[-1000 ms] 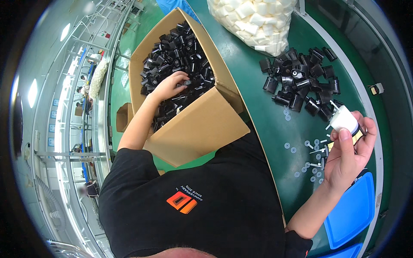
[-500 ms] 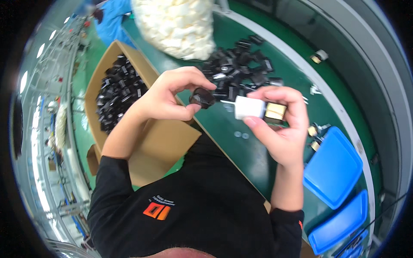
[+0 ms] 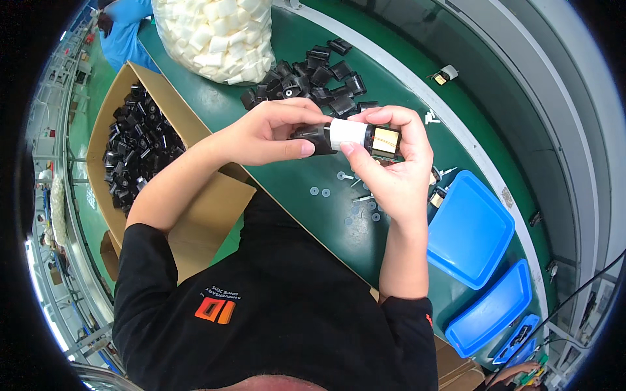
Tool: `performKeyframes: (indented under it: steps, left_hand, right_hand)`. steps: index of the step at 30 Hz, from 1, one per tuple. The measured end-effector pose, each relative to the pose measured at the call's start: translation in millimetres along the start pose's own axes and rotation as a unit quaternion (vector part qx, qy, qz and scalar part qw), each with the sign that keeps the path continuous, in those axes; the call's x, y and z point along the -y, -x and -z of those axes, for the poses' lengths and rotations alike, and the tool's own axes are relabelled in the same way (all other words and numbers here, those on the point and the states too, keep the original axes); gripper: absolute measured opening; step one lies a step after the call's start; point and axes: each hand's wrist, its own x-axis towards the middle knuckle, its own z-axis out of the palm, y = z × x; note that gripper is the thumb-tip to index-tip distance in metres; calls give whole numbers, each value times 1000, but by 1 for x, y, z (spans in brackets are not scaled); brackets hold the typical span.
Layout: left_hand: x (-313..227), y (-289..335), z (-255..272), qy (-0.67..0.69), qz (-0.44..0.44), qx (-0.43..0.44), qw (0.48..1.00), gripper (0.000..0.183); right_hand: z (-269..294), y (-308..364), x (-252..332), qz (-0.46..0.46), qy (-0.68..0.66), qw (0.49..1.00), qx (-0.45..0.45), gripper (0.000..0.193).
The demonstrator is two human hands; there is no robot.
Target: The recorder assembles small electronic components into black plastic housings at a factory workbench.
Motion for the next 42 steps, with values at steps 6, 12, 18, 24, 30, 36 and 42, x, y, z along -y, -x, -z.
performKeyframes:
  steps: [6,12,18,24,30,36,42]
  left_hand:
    - [-7,-1,3,25,38,-39,998,39]
    - [-8,3,5,54,76,-39,995,39]
    - [-3,4,0,81,69,-77,991,37]
    - [-4,3,2,48,63,-78,994,35]
    - [-7,2,3,-28,76,-66,995,36]
    - [-11,4,-8,-131,-103,-135,977,60]
    - [-16,6,-21,-227,-202,-156,940,54]
  right_hand:
    - [-8,-2,-10,-15,-12,999,-31,38]
    - [-16,-1,-22,14,-14,998,-54,36]
    - [-20,1,-20,-33,-57,996,-64,32]
    - [-14,-4,-26,-40,-25,999,6,32]
    - [-14,-6,-38,-58,-61,996,22,33]
    - [1,-9,-52,-137,-325,936,21,24]
    - [-24,1,-73,-163,-485,855,83,29]
